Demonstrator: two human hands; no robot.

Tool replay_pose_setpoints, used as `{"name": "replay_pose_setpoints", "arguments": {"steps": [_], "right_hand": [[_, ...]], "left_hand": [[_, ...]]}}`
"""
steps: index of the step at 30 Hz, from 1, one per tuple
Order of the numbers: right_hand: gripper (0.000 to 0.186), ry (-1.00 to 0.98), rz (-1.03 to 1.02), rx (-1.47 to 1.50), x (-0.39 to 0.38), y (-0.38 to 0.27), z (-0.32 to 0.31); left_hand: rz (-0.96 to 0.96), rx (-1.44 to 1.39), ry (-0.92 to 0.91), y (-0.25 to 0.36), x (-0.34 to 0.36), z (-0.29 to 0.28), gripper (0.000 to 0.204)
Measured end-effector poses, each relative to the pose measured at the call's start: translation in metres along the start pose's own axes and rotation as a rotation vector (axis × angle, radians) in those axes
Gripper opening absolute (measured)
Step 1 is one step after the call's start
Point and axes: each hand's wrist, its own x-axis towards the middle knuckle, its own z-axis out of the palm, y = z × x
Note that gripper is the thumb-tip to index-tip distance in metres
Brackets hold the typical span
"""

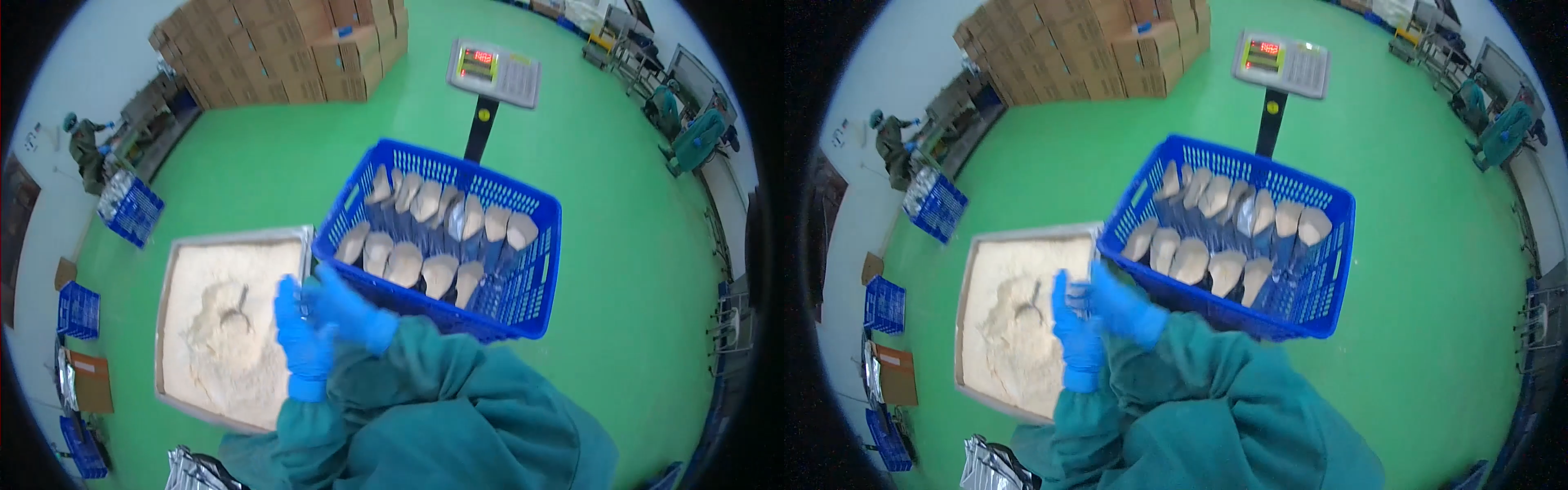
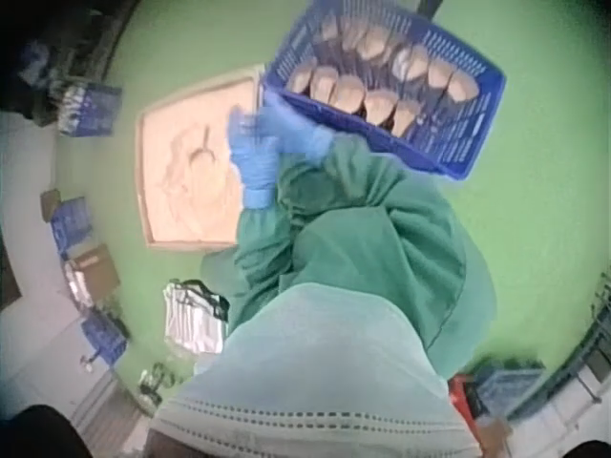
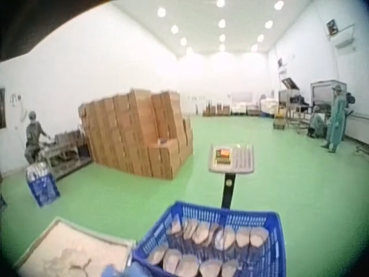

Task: Scooping a white powder from a large square container into individual silver bags and weighing them on a scale.

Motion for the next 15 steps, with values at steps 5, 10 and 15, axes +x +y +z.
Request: {"name": "replay_pose_setpoints", "arguments": {"steps": [5, 10, 15], "right_hand": [[0.049, 0.003, -0.002, -0.241, -0.029, 0.004, 0.031], [0.044, 0.622, 0.134, -1.161, -0.161, -0.021, -0.076], [0.042, 1.247, 0.056, -0.979, -0.307, 0.034, -0.226]], "left_hand": [[-0.16, 0.581, 0.037, -0.018, -0.029, -0.081, 0.062], [-0.694, -0.158, 0.536, -0.043, -0.125, -0.206, 0.02], [-0.663, -0.125, 0.206, -0.085, -0.172, -0.168, 0.02]]}}
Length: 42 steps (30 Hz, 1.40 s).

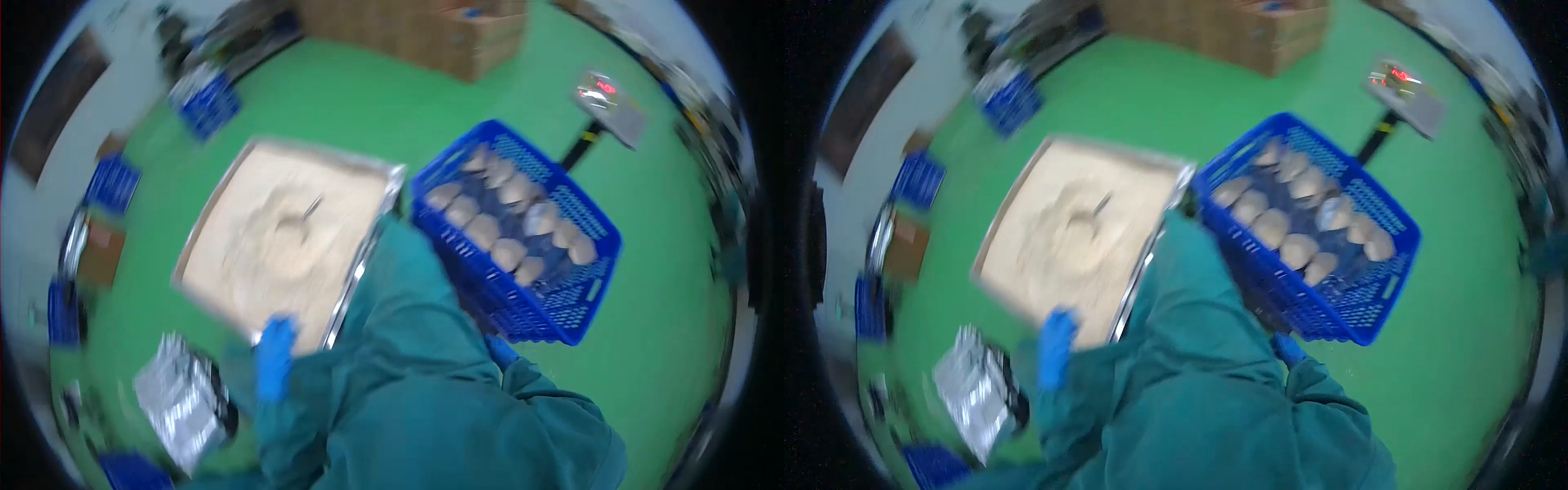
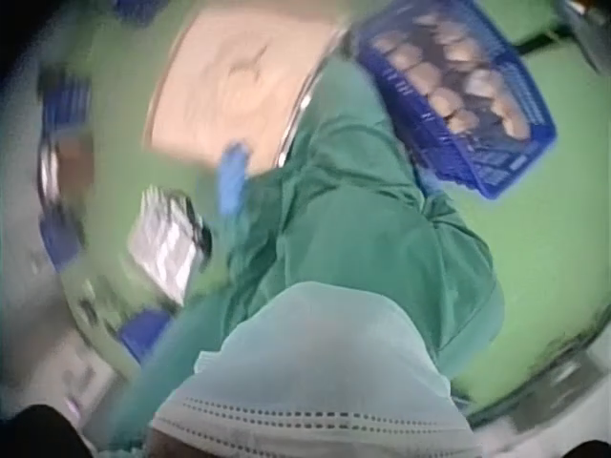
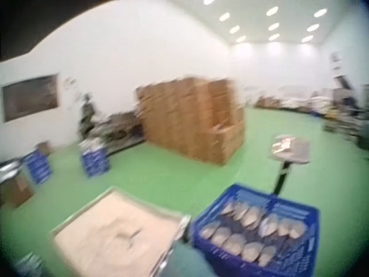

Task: Scooping a white powder from a large square container into individual silver bags and weighing them on a scale.

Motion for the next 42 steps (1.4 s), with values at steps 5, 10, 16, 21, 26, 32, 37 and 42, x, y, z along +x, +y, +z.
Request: {"name": "replay_pose_setpoints", "arguments": {"steps": [5, 10, 16, 21, 26, 32, 37, 42], "right_hand": [[0.041, 0.043, 0.149, -0.231, -0.004, 0.068, -0.023], [0.04, 0.024, 0.163, -0.374, -0.015, 0.05, -0.02], [0.038, -0.044, 0.114, -0.502, -0.003, 0.03, 0.003], [0.037, -0.123, 0.078, -0.598, 0.009, 0.013, 0.044], [0.036, -0.176, 0.102, -0.712, 0.024, 0.014, 0.082], [0.034, -0.171, 0.155, -0.852, 0.025, -0.001, 0.116], [0.033, -0.182, 0.085, -0.949, 0.017, -0.043, 0.125], [0.032, -0.249, -0.161, -1.09, 0.009, -0.085, 0.121]], "left_hand": [[0.03, 0.564, -0.106, -0.077, -0.009, 0.096, 0.049], [-0.158, 0.885, -0.275, -0.085, -0.012, 0.104, 0.059], [-0.332, 0.976, -0.771, -0.1, -0.009, 0.107, 0.073], [-0.662, 0.621, -0.433, -0.125, -0.015, 0.113, 0.09], [-0.789, 0.615, -1.154, -0.124, 0.001, 0.101, 0.096], [-0.669, 0.215, -0.871, -0.13, 0.014, 0.087, 0.101], [-0.894, 0.426, -0.937, -0.111, 0.02, 0.078, 0.096], [-0.678, 0.53, -0.761, -0.094, 0.027, 0.075, 0.088]]}}
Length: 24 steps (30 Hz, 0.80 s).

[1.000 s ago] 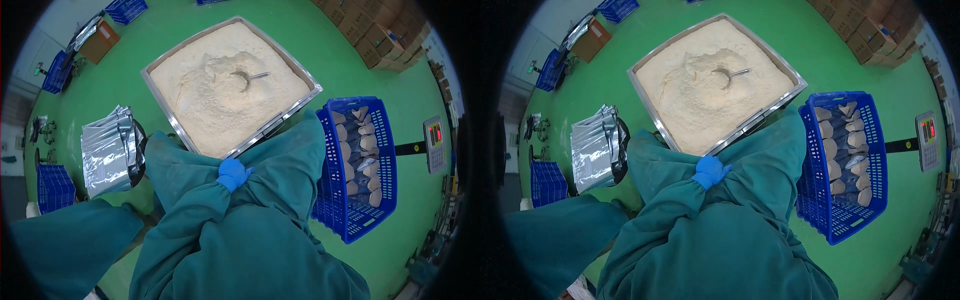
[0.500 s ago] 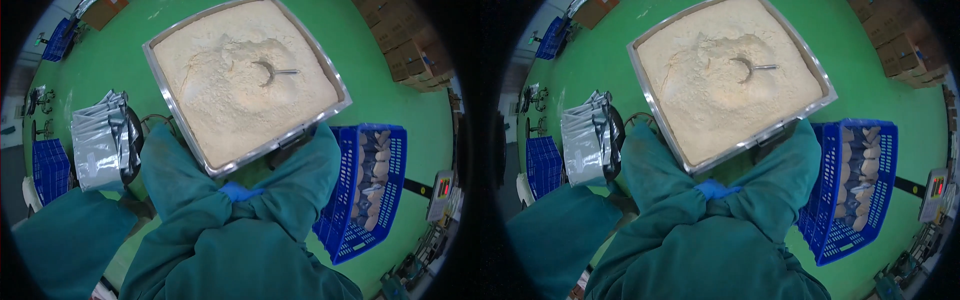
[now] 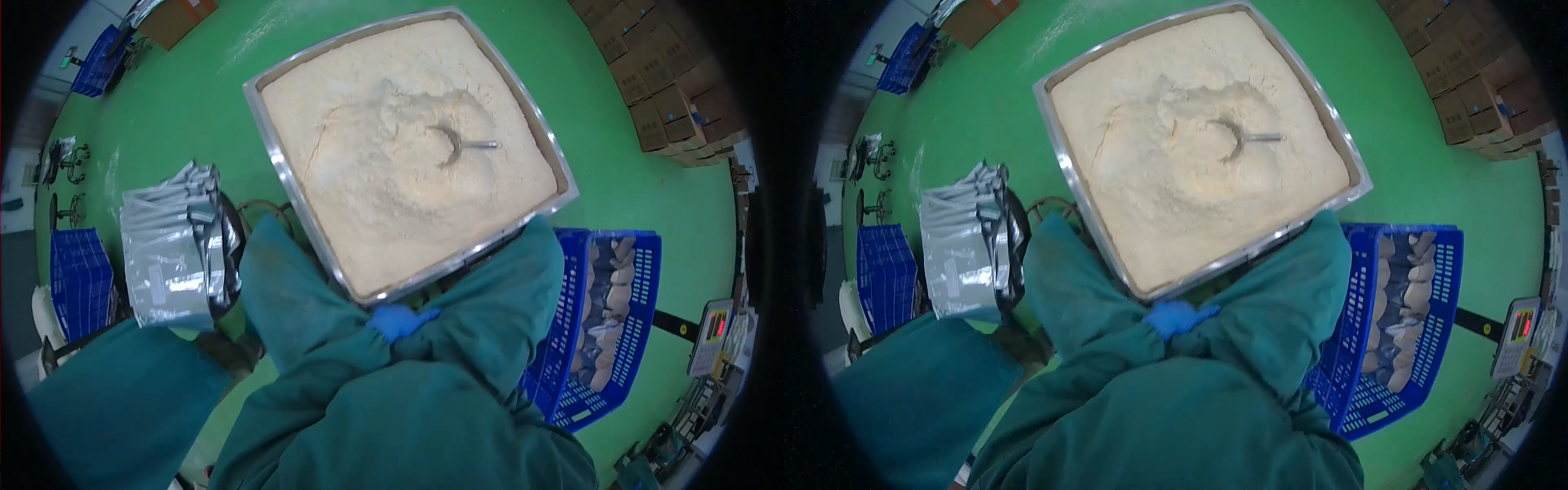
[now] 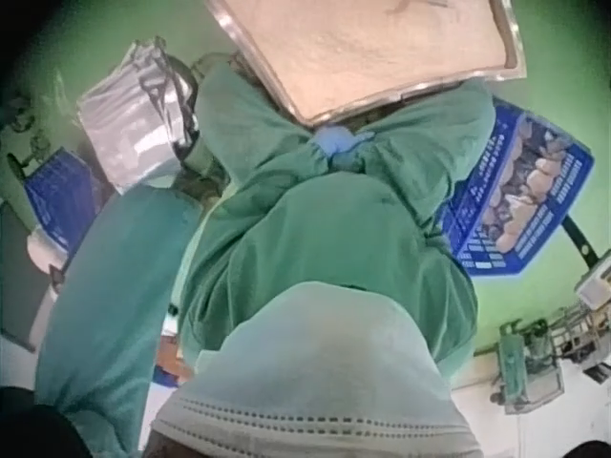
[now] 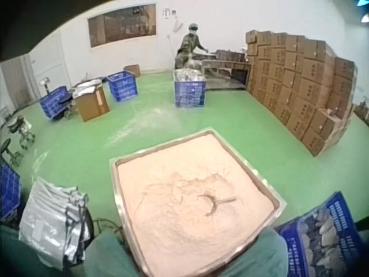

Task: Scooping a white powder from a large square container into individual silver bags and weighing them on a scale.

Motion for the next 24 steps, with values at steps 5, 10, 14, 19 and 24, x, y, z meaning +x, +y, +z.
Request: {"name": "replay_pose_setpoints", "arguments": {"steps": [5, 10, 14, 19, 24], "right_hand": [[0.031, 0.075, -0.296, -0.284, -0.031, -0.051, -0.074], [0.026, 0.164, -0.359, -0.878, -0.03, -0.141, -0.169], [0.026, 0.373, -0.932, -0.271, 0.062, -0.263, -0.164], [0.025, 0.062, -0.951, -0.656, 0.157, -0.365, -0.044], [0.037, -0.621, -1.129, -0.451, 0.107, -0.34, 0.037]], "left_hand": [[0.195, 0.074, 0.428, 0.02, -0.042, -0.002, 0.066], [0.296, -0.318, 0.839, 0.006, -0.155, -0.033, 0.046], [0.022, -0.542, 1.384, -0.055, -0.227, -0.071, 0.036], [-0.024, -0.651, 1.652, -0.112, -0.251, -0.08, 0.031], [-0.274, -0.439, 1.711, -0.147, -0.244, -0.096, 0.03]]}}
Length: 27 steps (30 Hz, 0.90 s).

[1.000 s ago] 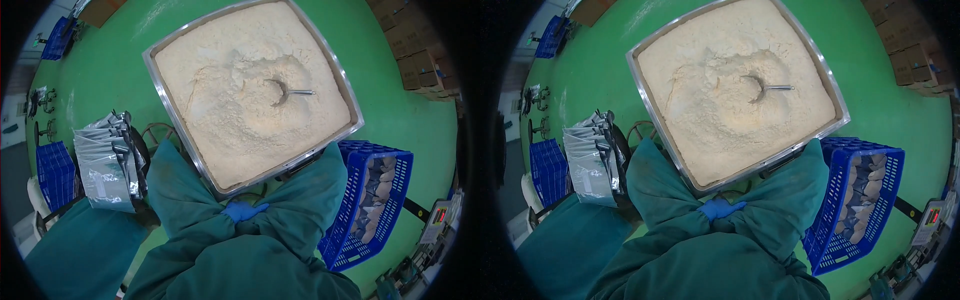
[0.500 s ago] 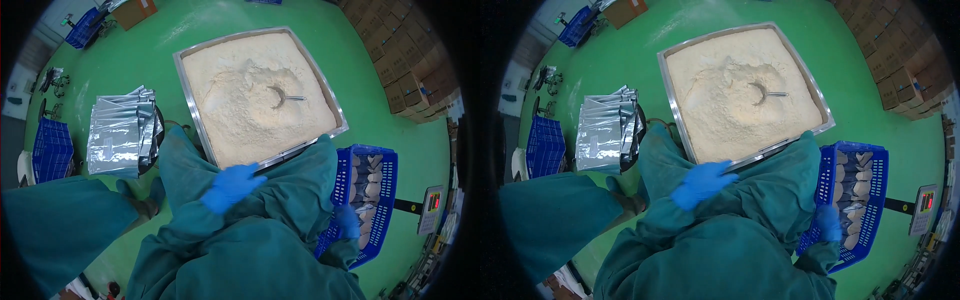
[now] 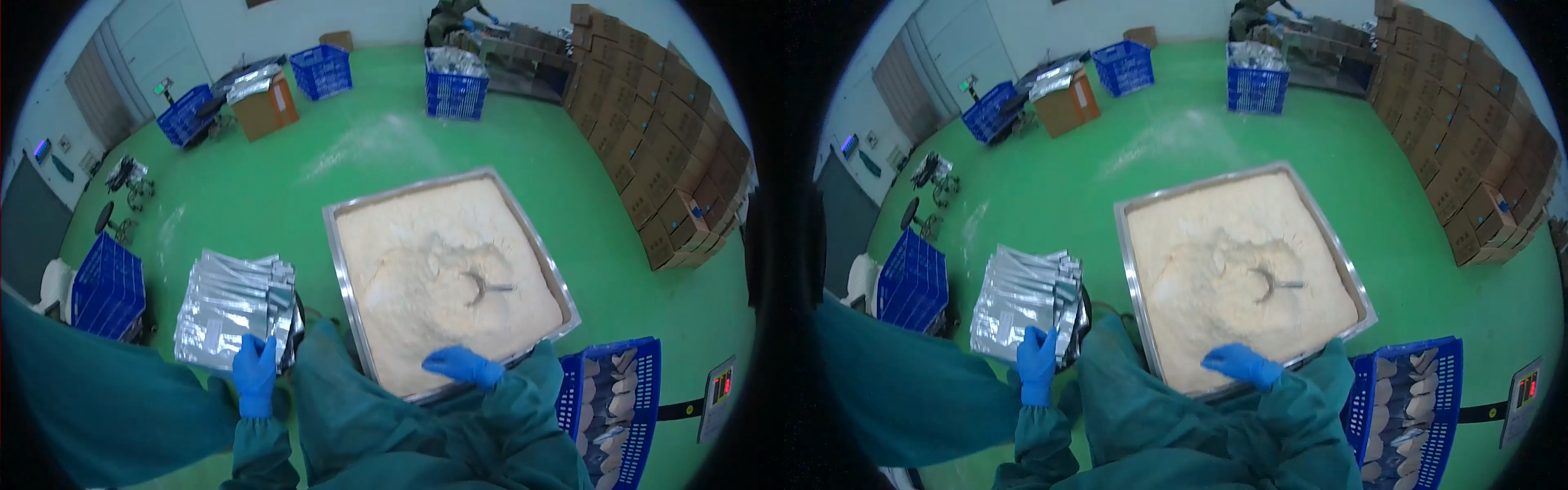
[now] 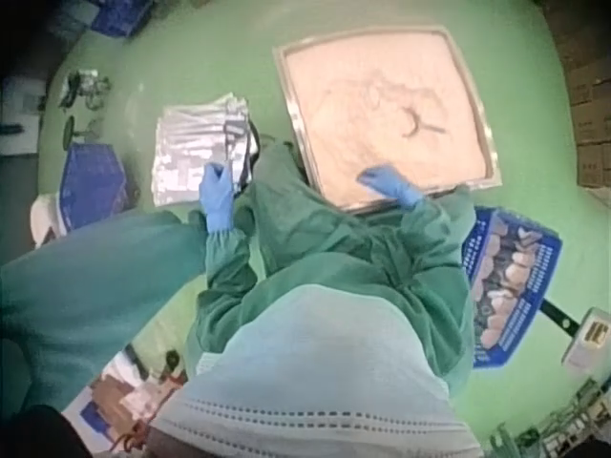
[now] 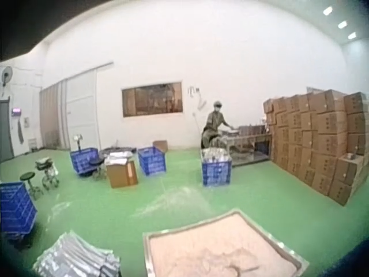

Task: Scooping a white powder from a large square container into individual silver bags and weighing them on a scale.

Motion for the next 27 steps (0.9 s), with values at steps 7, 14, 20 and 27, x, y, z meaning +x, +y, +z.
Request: {"name": "replay_pose_setpoints", "arguments": {"steps": [7, 14, 20, 27], "right_hand": [[0.033, 0.436, 0.342, 0.179, -0.094, -0.06, -0.062], [0.027, 1.226, 0.521, 0.367, -0.26, -0.059, -0.063], [0.024, 1.581, 0.79, 0.238, -0.401, -0.056, -0.014], [0.032, 1.802, 1.201, 0.066, -0.541, -0.078, 0.107]], "left_hand": [[0.24, 0.125, 0.177, -0.039, 0.031, 0.017, 0.048], [0.082, 0.181, -0.114, -0.084, 0.008, 0.024, 0.044], [0.071, -0.06, -0.087, -0.099, 0.007, 0.036, 0.026], [0.476, 0.507, -0.011, -0.106, 0.025, 0.066, 0.034]]}}
